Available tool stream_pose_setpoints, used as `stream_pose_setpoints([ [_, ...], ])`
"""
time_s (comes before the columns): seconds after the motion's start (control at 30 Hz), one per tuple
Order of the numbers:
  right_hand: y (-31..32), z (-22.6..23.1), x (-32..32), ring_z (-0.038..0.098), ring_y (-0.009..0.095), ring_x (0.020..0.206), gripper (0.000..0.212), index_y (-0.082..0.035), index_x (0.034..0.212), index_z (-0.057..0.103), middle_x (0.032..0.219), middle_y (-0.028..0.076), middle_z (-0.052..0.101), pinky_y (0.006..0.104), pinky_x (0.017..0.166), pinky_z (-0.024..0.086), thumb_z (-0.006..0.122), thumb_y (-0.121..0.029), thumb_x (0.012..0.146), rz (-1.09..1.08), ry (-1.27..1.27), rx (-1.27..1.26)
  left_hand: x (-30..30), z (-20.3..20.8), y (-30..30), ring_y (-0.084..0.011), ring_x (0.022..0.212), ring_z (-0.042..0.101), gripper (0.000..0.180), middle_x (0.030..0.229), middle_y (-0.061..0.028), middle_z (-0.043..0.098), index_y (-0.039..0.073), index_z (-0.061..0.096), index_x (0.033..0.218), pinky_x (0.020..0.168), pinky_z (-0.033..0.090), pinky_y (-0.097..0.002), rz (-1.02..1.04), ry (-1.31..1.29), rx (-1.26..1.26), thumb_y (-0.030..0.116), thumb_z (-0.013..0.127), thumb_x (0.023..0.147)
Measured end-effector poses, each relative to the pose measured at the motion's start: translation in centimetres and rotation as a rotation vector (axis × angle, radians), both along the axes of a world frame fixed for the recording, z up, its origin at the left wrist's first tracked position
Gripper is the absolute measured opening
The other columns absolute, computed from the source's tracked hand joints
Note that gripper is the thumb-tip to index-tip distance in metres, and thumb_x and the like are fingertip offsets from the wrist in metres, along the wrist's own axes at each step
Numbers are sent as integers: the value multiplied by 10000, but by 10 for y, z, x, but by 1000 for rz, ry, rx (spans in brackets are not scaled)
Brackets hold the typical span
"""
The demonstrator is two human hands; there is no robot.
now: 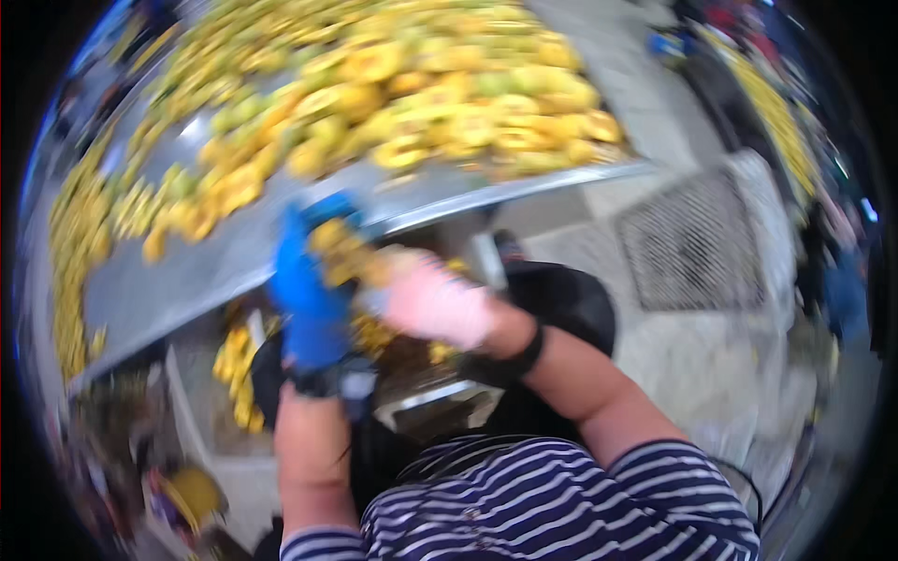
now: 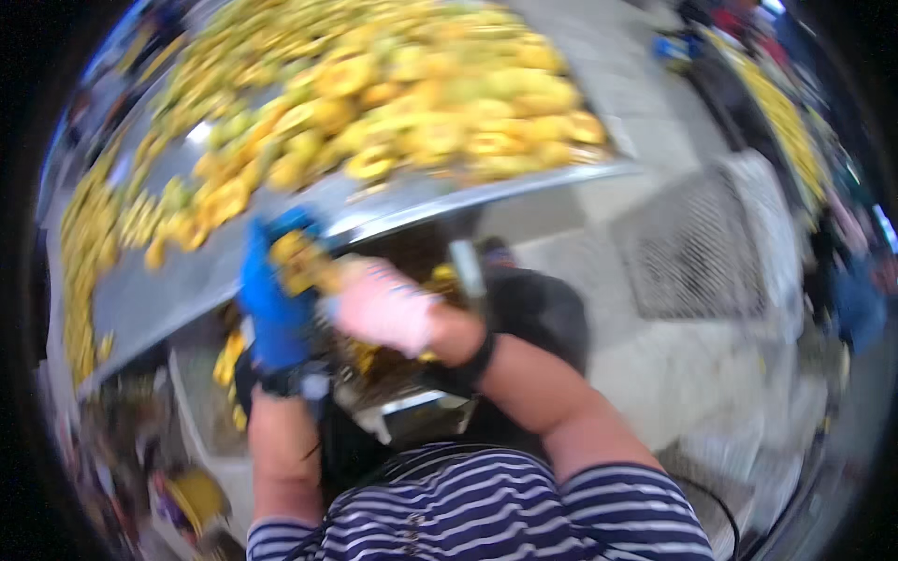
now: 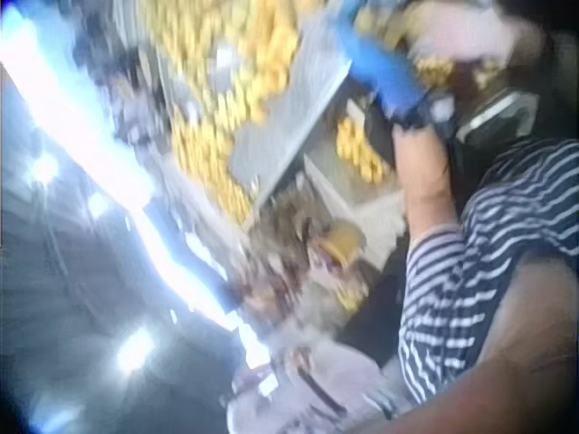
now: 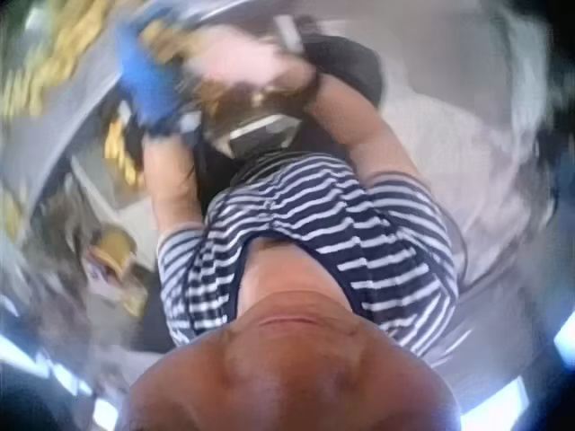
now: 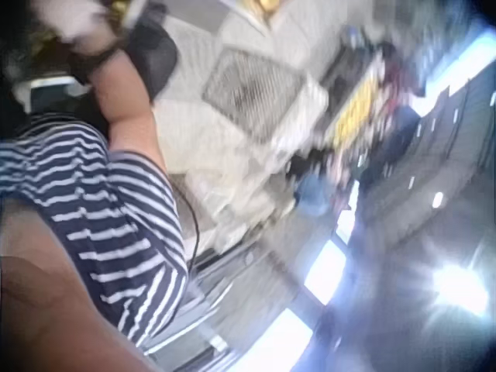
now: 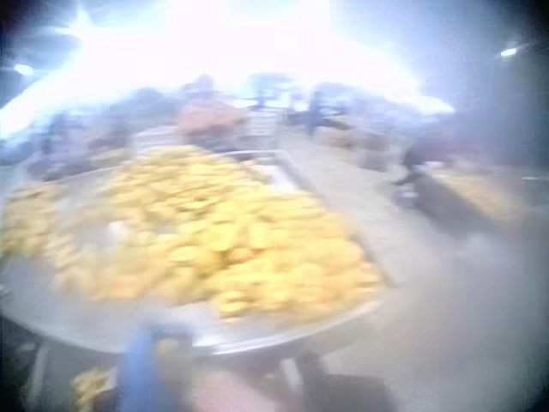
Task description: The person pits peaches by hand using a pitter tool, removing the core from each fruit half and placing the cores into a central bin.
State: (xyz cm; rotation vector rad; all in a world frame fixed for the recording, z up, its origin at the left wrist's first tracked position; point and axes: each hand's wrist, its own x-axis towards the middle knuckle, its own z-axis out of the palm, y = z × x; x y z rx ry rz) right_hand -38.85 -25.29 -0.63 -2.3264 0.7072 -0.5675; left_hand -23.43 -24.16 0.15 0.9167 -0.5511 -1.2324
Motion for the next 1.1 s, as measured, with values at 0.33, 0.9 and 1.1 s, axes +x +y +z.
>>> stream_pose_setpoints([
  [0.33, 2, 9, 24, 678, 355, 849, 268, 11, 910, 638, 804, 206, 673, 405, 694, 536, 678, -185, 732, -124, 140, 686, 23, 19, 1, -264, 986, 580, 486, 1158, -176, 573, -3, 484, 1317, 861, 491, -367, -78, -145, 128, 367, 407, 1012],
  [0.9, 9, 33, -2, 618, 257, 604, 339, -42, 984, 575, 657, 117, 606, 395, 588, 503, 660, -296, 776, -56, -149, 841, -18, 64, -3, -213, 584, 614, 494, 706, -136, 657, -43, 658, 761, 579, 507, -303, -117, -472, 60, 350, 467, 991],
  [1.1, 18, 47, 0, 642, 280, 666, 319, -15, 956, 607, 790, 143, 649, 391, 612, 513, 624, -280, 779, -65, 52, 965, -17, 56, 16, -217, 676, 650, 438, 770, -131, 669, -53, 663, 888, 661, 546, -330, -33, -208, 66, 346, 509, 983],
])
